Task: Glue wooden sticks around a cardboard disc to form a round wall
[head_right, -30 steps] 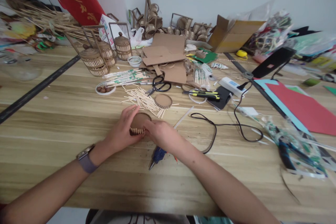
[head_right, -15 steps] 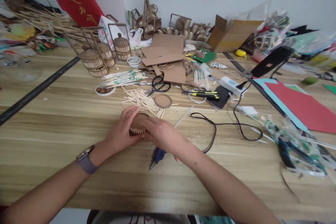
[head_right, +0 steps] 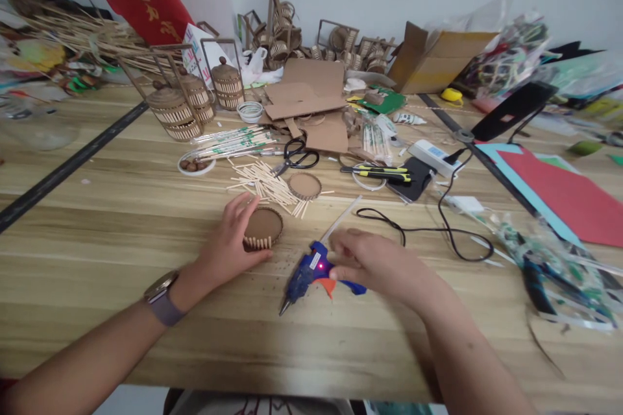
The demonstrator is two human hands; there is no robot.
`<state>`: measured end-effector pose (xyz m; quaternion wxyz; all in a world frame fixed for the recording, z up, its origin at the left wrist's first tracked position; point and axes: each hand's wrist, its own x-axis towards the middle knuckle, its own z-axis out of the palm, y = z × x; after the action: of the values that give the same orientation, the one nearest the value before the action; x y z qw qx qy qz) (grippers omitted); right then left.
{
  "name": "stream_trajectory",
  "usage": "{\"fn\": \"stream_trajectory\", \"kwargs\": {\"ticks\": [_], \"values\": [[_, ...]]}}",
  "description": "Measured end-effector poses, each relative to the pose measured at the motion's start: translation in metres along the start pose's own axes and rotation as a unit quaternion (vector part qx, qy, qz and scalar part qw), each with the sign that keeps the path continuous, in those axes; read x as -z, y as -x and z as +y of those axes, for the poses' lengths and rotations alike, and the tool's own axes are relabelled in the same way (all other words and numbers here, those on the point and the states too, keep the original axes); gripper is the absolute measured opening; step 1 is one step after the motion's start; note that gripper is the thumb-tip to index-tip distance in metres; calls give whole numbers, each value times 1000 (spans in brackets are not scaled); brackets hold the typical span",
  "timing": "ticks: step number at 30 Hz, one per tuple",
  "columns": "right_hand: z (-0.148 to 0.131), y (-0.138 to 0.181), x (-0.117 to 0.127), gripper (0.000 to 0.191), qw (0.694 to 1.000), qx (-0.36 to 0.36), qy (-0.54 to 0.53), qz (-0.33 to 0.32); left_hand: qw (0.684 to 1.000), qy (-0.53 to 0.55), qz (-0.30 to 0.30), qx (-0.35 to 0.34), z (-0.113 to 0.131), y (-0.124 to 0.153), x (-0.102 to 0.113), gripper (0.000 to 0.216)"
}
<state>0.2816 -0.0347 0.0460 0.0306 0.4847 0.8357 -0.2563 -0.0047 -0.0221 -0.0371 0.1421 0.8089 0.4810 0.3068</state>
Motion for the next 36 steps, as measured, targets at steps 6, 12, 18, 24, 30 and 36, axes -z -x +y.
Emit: {"fn": "stream_trajectory", "kwargs": {"ticks": [6, 12, 18, 24, 30, 36], "values": [[2, -4, -14, 18, 998, 2, -42, -41, 1000, -18, 23, 2, 5, 1, -1, 107], [0, -1, -13, 6, 996, 56, -61, -34, 999, -31, 25, 6, 6, 1, -2, 109], [-3, 2, -11, 11, 994, 75, -80, -10, 999, -34, 27, 5, 6, 1, -3, 105], [3, 1, -16, 16, 993, 70, -96, 6, 999, -15, 38, 3, 6, 1, -3, 101], [6, 2, -17, 21, 988, 101, -114, -7, 997, 50, 54, 26, 5, 3, -5, 107], [8, 4, -15, 7, 981, 124, -148, -6, 995, 75, 52, 48, 4, 3, -6, 113]]}}
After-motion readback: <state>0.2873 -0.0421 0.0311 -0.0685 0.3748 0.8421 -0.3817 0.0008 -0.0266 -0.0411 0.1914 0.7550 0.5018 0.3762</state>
